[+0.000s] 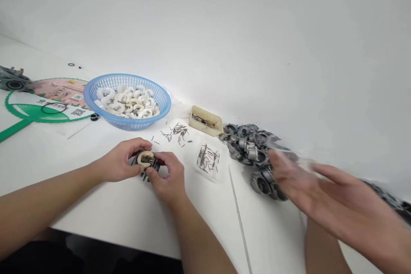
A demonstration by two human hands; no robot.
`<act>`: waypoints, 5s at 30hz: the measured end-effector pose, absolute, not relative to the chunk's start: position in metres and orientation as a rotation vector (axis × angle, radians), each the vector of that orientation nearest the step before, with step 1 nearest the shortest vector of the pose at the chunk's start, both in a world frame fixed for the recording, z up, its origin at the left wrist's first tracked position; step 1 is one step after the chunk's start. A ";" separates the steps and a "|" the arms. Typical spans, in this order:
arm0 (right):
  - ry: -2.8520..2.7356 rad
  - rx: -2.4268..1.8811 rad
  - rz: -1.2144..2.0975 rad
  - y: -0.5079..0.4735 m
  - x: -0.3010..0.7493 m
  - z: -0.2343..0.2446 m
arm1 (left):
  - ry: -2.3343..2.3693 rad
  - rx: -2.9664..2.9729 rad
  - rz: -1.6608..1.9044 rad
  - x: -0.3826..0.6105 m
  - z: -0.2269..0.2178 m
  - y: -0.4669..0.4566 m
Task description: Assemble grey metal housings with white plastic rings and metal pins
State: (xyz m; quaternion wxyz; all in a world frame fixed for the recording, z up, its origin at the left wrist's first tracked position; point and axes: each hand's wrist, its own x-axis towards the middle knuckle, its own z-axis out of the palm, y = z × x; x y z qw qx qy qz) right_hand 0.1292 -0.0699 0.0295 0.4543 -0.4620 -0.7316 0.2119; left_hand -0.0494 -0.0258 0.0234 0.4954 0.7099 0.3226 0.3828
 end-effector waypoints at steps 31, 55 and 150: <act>-1.874 -1.144 0.495 -0.061 0.138 0.027 | 0.785 1.770 0.776 -0.053 0.037 -0.021; -1.747 -1.100 0.654 -0.060 0.139 0.016 | 0.656 1.684 0.829 -0.050 0.026 -0.016; -1.697 -1.125 0.414 -0.068 0.121 0.021 | 0.611 1.681 0.748 -0.056 0.028 -0.013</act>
